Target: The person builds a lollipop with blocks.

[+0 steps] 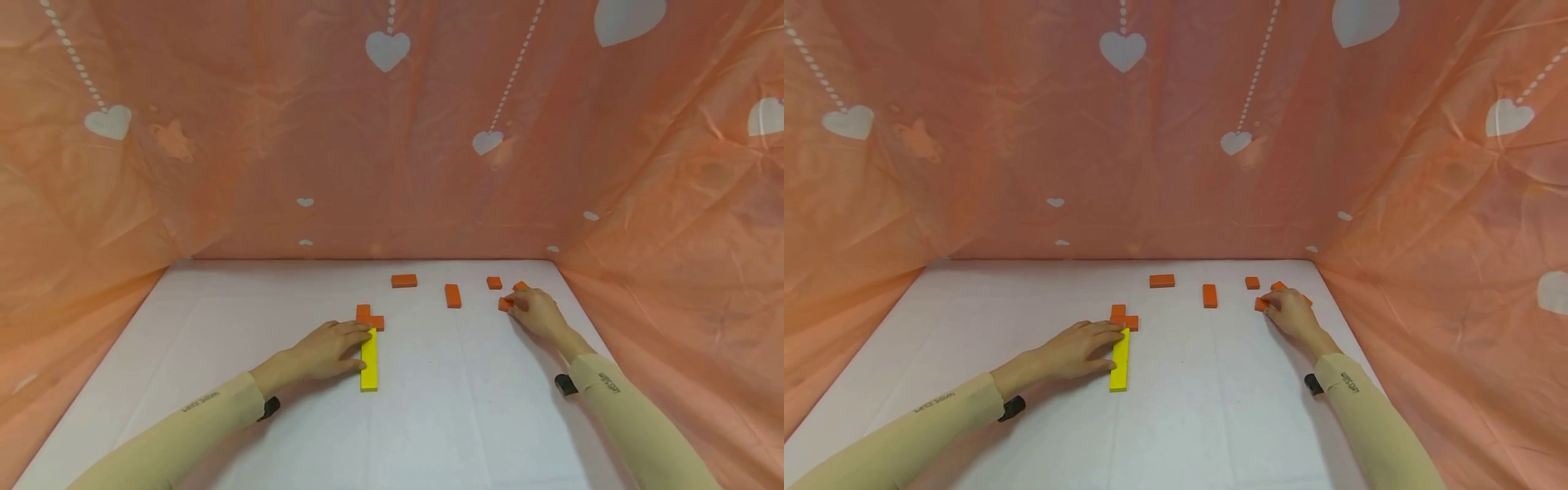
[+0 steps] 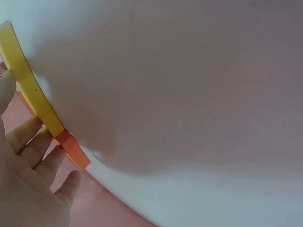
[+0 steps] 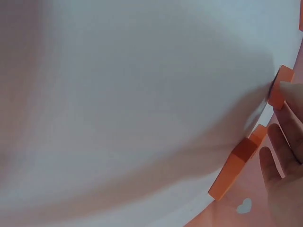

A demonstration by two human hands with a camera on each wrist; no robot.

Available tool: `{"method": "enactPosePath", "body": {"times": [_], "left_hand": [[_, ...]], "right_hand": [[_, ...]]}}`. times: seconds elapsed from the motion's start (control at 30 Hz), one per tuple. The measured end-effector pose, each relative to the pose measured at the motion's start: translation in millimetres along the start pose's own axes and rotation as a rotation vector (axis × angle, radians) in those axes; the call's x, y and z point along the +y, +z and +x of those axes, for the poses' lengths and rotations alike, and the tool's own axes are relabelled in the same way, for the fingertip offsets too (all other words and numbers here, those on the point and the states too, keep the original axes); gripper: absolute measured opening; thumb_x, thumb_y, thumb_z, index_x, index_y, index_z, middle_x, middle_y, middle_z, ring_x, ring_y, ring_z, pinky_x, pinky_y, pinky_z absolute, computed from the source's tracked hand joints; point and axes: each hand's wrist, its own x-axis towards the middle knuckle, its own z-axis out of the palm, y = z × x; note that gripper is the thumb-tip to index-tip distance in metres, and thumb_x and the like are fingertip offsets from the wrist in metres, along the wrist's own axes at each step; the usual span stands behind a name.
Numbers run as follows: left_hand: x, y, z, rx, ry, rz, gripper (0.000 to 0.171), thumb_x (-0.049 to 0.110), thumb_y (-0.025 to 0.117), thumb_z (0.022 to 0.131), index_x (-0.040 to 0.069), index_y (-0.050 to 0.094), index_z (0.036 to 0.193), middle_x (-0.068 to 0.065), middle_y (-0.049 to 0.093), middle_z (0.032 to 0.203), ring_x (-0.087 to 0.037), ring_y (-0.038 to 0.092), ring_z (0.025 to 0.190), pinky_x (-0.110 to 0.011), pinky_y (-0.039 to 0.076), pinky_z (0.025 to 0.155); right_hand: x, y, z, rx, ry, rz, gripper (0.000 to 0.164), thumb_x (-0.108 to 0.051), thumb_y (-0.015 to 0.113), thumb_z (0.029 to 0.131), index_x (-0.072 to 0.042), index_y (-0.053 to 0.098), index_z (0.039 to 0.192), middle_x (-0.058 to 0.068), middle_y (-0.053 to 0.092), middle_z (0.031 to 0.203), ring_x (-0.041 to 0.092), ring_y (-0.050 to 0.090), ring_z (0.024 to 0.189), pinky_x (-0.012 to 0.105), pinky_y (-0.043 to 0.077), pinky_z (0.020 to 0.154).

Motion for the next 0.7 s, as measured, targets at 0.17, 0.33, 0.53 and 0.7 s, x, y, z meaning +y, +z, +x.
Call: {"method": "enactPosePath", "body": {"times": [0.17, 0.33, 0.53, 0.7], "left_hand": [[0.6, -0.8, -0.8, -0.002, -0.01, -0.002, 0.061, 0.043, 0.07, 0.099, 0.008, 0.058, 0.147, -0.007, 0.049, 0.159, -0.03, 0.043, 0.148, -0.058, 0.035, 0.119], [0.3, -0.9, -1.2, 0.004, -0.007, -0.005, 0.06, 0.042, 0.069, 0.1, 0.008, 0.058, 0.147, -0.008, 0.048, 0.159, -0.031, 0.043, 0.148, -0.058, 0.034, 0.119], [1.0, -2.8, -1.7, -0.004, -0.009, -0.008, 0.061, 0.043, 0.069, 0.1, 0.007, 0.057, 0.148, -0.009, 0.048, 0.16, -0.031, 0.042, 0.148, -0.058, 0.034, 0.12], [-0.4, -2.5, -0.9, -0.006, -0.005, 0.0, 0.061, 0.042, 0.069, 0.1, 0.007, 0.057, 0.147, -0.008, 0.048, 0.159, -0.031, 0.043, 0.148, -0.057, 0.035, 0.119]], "right_hand": [[-5.3, -0.5, 2.4, 0.033, 0.002, 0.039, 0.029, -0.007, 0.075, 0.093, 0.002, 0.074, 0.121, 0.027, 0.069, 0.124, 0.05, 0.059, 0.12, 0.068, 0.044, 0.104], [-20.8, 0.3, 8.1, 0.095, -0.048, 0.057, 0.032, -0.009, 0.076, 0.092, 0.002, 0.074, 0.123, 0.025, 0.07, 0.122, 0.048, 0.06, 0.119, 0.065, 0.045, 0.104], [-49.4, 4.3, 17.8, 0.116, -0.113, 0.088, 0.032, -0.007, 0.076, 0.092, 0.002, 0.073, 0.123, 0.023, 0.07, 0.124, 0.046, 0.061, 0.118, 0.063, 0.046, 0.103], [-72.4, 11.4, 28.3, 0.111, -0.155, 0.107, 0.03, -0.01, 0.077, 0.093, -0.002, 0.075, 0.122, 0.018, 0.071, 0.124, 0.042, 0.06, 0.122, 0.061, 0.046, 0.104]]}}
